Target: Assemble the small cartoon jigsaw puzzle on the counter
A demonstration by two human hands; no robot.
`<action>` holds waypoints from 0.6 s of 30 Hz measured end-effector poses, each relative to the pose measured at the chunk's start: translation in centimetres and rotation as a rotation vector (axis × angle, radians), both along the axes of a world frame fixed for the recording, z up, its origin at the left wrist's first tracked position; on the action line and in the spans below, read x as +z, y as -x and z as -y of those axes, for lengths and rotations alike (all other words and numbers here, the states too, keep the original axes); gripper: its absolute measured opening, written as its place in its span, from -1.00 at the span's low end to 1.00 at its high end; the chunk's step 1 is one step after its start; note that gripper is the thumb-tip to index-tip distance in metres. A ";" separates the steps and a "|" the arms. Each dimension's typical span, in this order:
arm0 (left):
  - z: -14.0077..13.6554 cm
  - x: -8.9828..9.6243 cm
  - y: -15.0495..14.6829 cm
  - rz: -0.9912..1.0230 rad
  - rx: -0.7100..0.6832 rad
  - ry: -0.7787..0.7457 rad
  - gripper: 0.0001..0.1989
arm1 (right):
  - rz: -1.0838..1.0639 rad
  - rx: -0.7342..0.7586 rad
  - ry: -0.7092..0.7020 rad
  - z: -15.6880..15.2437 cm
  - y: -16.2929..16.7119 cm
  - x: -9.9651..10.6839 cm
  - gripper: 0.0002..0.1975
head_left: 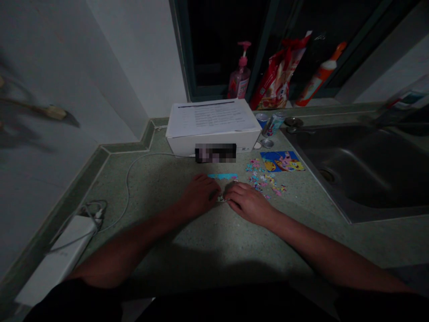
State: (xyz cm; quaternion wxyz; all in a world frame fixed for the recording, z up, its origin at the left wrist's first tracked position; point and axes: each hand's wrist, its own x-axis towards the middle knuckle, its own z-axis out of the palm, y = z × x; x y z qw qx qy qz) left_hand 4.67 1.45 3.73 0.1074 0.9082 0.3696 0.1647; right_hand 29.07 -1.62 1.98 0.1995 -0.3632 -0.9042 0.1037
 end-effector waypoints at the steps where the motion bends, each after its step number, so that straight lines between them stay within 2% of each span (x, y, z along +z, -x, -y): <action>1: 0.1 0.0 0.0 -0.003 -0.012 0.013 -0.86 | -0.001 0.000 -0.001 0.0 0.0 0.0 -0.78; 5: 0.4 0.1 -0.2 -0.018 -0.047 0.057 -0.85 | 0.009 -0.001 -0.013 0.0 0.0 0.0 -0.76; 7: 0.4 0.4 -0.1 -0.019 -0.022 0.066 -0.82 | 0.003 -0.002 -0.006 0.0 0.0 0.0 -0.75; 14: -1.3 1.6 1.7 0.008 0.190 0.072 -0.75 | -0.054 -0.023 -0.011 0.0 -0.3 -0.1 -0.78; 18: -2.2 1.2 2.8 -0.012 0.308 0.076 -0.75 | -0.104 -0.155 -0.060 -0.9 -1.2 -0.4 -0.75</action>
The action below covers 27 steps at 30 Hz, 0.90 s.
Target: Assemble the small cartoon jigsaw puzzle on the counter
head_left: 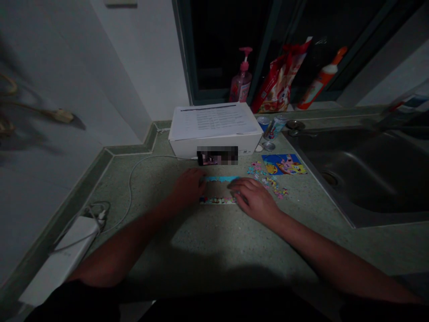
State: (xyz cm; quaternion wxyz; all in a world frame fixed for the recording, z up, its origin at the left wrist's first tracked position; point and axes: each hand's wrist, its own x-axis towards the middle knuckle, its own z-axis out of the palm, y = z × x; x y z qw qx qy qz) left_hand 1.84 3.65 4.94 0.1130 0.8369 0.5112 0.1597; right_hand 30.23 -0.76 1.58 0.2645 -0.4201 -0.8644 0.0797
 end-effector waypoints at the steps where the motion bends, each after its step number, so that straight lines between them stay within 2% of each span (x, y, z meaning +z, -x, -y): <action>1: -0.1 -0.2 0.2 -0.019 0.026 0.003 -0.74 | -0.002 -0.046 -0.008 -0.3 -0.2 -0.2 -0.73; 4: -0.2 -0.8 0.5 -0.048 0.027 -0.004 -0.70 | 0.016 -0.152 -0.013 -1.2 -0.7 -0.9 -0.62; 6: -0.1 -1.0 0.5 -0.040 0.017 -0.016 -0.70 | 0.034 -0.172 -0.001 -1.5 -0.7 -1.3 -0.59; 18: -0.1 -1.7 0.0 -0.022 -0.005 0.019 -0.74 | 0.033 -0.151 0.001 -1.2 -0.4 -1.1 -0.59; 27: 0.4 -1.0 -0.2 0.006 -0.019 0.033 -0.72 | 0.052 -0.146 -0.008 -1.2 -0.5 -1.3 -0.59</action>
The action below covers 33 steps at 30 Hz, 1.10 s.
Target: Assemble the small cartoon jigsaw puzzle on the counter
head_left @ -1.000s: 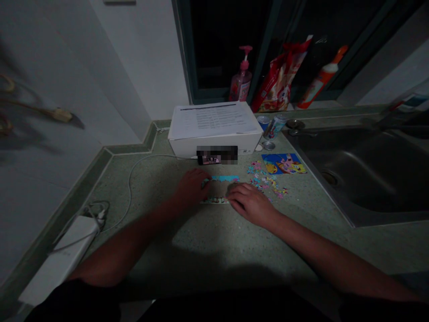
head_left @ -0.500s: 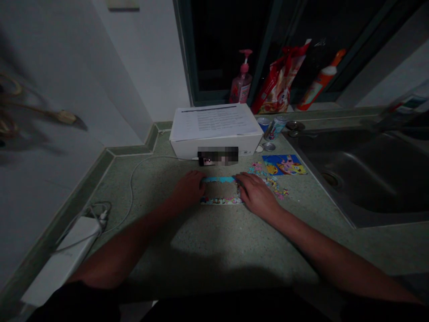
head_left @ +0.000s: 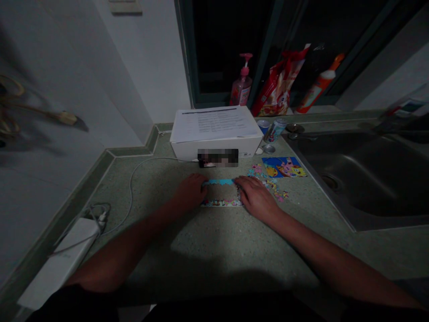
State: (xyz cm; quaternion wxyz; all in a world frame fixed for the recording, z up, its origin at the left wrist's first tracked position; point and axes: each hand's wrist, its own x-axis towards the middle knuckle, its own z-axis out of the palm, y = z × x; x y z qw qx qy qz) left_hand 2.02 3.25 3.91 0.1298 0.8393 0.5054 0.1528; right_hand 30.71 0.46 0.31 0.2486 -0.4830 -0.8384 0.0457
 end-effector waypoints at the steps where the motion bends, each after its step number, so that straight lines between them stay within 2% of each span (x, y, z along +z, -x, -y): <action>1: -0.1 -0.1 -0.1 -0.010 0.005 0.009 -0.72 | 0.001 0.004 0.000 0.0 0.0 0.0 -0.59; 5: -0.4 -0.3 -0.4 -0.056 0.025 0.046 -0.75 | 0.011 0.015 0.004 0.1 0.0 0.2 -0.59; 10: -0.2 0.4 -0.5 -0.126 0.021 0.101 -0.78 | 0.031 0.024 0.000 0.2 -0.1 0.3 -0.58; 19: 0.2 0.9 -0.6 -0.122 0.012 0.081 -0.77 | -0.003 0.042 0.025 0.0 -0.4 0.0 -0.56; 23: 0.4 1.3 -0.8 -0.123 -0.003 0.059 -0.77 | -0.020 0.102 0.001 0.3 -0.2 0.6 -0.66; 28: 2.8 1.4 -1.0 -0.118 -0.136 0.057 -0.86 | -0.032 0.278 0.032 1.4 0.8 1.4 -0.80; 30: 4.1 0.9 -0.8 -0.101 -0.198 0.027 -0.86 | -0.011 0.285 0.043 1.8 1.2 1.4 -0.84; 33: 5.5 -0.1 -0.6 -0.076 -0.213 -0.036 -0.82 | 0.035 0.279 0.052 2.1 1.5 1.3 -0.86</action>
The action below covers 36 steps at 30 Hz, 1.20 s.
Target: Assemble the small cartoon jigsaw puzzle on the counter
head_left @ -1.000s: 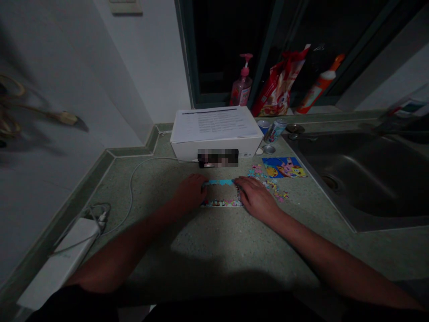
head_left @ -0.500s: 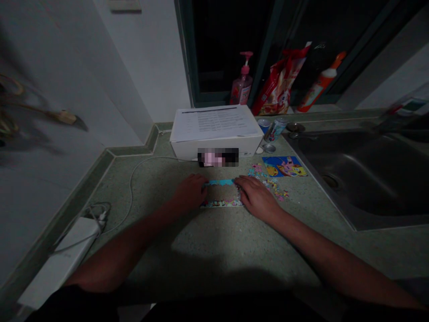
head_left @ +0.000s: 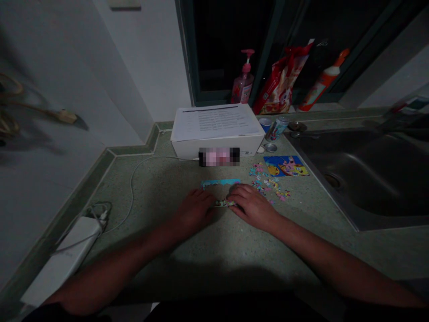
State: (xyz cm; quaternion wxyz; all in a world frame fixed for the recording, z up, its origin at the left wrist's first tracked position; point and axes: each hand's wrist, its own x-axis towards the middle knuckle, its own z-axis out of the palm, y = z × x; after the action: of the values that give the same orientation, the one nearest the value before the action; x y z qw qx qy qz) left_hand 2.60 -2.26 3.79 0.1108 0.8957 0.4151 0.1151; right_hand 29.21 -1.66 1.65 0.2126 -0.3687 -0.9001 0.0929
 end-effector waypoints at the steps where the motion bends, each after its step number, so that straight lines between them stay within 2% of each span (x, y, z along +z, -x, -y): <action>1: 0.2 -0.4 0.1 0.005 -0.006 -0.019 -0.81 | 0.011 0.001 0.001 0.0 0.0 -0.1 -0.86; 9: 0.0 -2.0 -0.1 0.047 -0.068 -0.132 -0.82 | 0.010 0.005 0.015 0.1 0.1 0.1 -0.85; 14: 0.3 -2.0 0.2 0.078 -0.040 -0.101 -0.78 | 0.008 0.005 0.011 0.0 0.0 0.1 -0.84; 16: 0.1 -1.9 0.7 0.112 0.045 -0.076 -0.76 | -0.006 -0.046 -0.004 -0.3 -0.4 0.0 -0.80; 20: -0.9 -1.8 1.8 0.216 0.336 -0.006 -0.63 | -0.015 -0.262 -0.056 -1.2 -1.7 0.0 -0.67; 23: -1.4 -1.8 2.2 0.288 0.409 0.088 -0.57 | -0.023 -0.350 -0.058 -1.7 -2.4 -0.1 -0.59; 29: -1.1 -1.9 1.8 0.330 0.382 0.141 -0.55 | -0.028 -0.343 -0.012 -1.7 -2.3 -0.2 -0.56; 36: -0.9 -2.1 1.6 0.347 0.334 0.140 -0.54 | -0.035 -0.325 -0.029 -1.5 -2.1 -0.6 -0.60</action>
State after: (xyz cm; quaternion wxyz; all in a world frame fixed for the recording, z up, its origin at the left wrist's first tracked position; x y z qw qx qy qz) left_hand 1.02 -1.35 1.74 0.2217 0.7716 0.5390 0.2548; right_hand 31.34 -0.11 1.03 0.2457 -0.5046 -0.8261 0.0507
